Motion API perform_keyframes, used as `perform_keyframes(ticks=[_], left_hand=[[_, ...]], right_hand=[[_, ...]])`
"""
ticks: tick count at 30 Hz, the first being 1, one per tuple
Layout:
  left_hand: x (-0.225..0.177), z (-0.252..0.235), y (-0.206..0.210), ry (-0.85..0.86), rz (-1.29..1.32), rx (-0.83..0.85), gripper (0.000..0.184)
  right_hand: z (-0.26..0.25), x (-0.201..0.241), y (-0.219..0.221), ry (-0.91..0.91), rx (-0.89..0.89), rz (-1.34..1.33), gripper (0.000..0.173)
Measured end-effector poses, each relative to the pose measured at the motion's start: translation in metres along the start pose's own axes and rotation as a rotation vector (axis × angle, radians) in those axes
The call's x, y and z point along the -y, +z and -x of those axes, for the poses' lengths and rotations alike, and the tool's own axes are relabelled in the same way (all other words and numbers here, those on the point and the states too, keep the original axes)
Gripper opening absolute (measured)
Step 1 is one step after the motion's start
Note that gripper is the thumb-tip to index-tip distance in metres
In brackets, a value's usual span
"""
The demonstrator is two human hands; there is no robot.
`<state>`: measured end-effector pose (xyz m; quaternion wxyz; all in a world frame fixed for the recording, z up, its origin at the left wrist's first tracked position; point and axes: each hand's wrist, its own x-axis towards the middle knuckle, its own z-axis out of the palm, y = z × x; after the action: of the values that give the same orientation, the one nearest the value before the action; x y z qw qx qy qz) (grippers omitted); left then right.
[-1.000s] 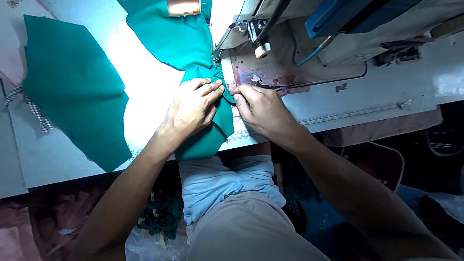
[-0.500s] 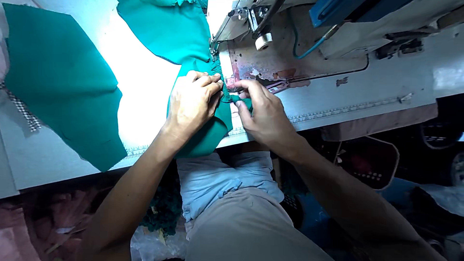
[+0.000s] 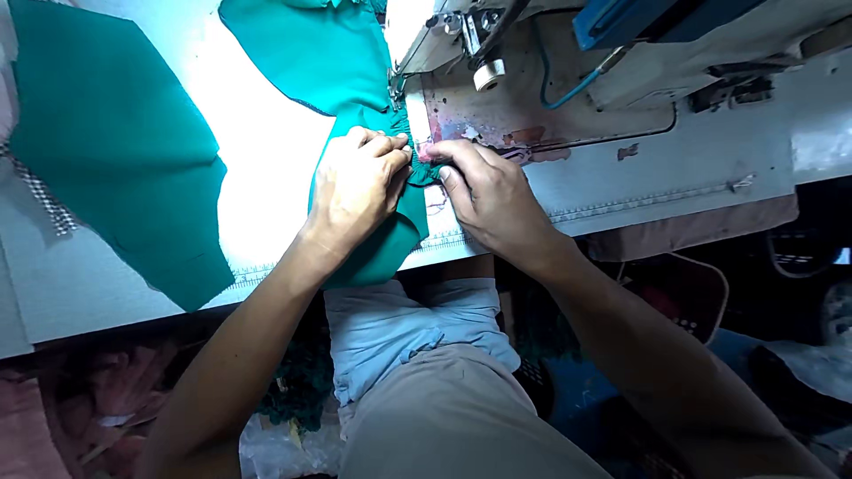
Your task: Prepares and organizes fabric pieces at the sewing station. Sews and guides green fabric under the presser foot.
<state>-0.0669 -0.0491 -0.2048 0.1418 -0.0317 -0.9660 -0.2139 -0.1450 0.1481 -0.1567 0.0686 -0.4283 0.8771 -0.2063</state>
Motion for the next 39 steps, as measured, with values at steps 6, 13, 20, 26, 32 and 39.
perform_keyframes(ticks=[6,13,20,26,32,39], left_hand=[[0.001,-0.002,-0.002,-0.012,-0.002,0.03,0.03],[-0.003,-0.003,-0.006,-0.04,0.031,0.048,0.04],[-0.003,-0.001,-0.004,-0.015,-0.014,0.059,0.035],[-0.004,-0.002,-0.004,-0.02,-0.022,0.062,0.034],[-0.003,-0.002,-0.003,-0.014,-0.013,0.058,0.034],[-0.001,-0.003,-0.006,-0.012,-0.003,0.079,0.034]], right_hand=[[0.017,0.014,-0.005,-0.067,0.042,0.033,0.022],[0.023,0.022,0.01,-0.04,0.097,0.14,0.027],[0.024,0.015,-0.002,0.074,0.034,-0.037,0.033],[0.018,0.01,0.0,0.086,0.088,-0.028,0.024],[0.019,0.008,0.002,-0.044,-0.004,0.087,0.026],[0.023,0.018,0.002,-0.049,0.003,-0.055,0.018]])
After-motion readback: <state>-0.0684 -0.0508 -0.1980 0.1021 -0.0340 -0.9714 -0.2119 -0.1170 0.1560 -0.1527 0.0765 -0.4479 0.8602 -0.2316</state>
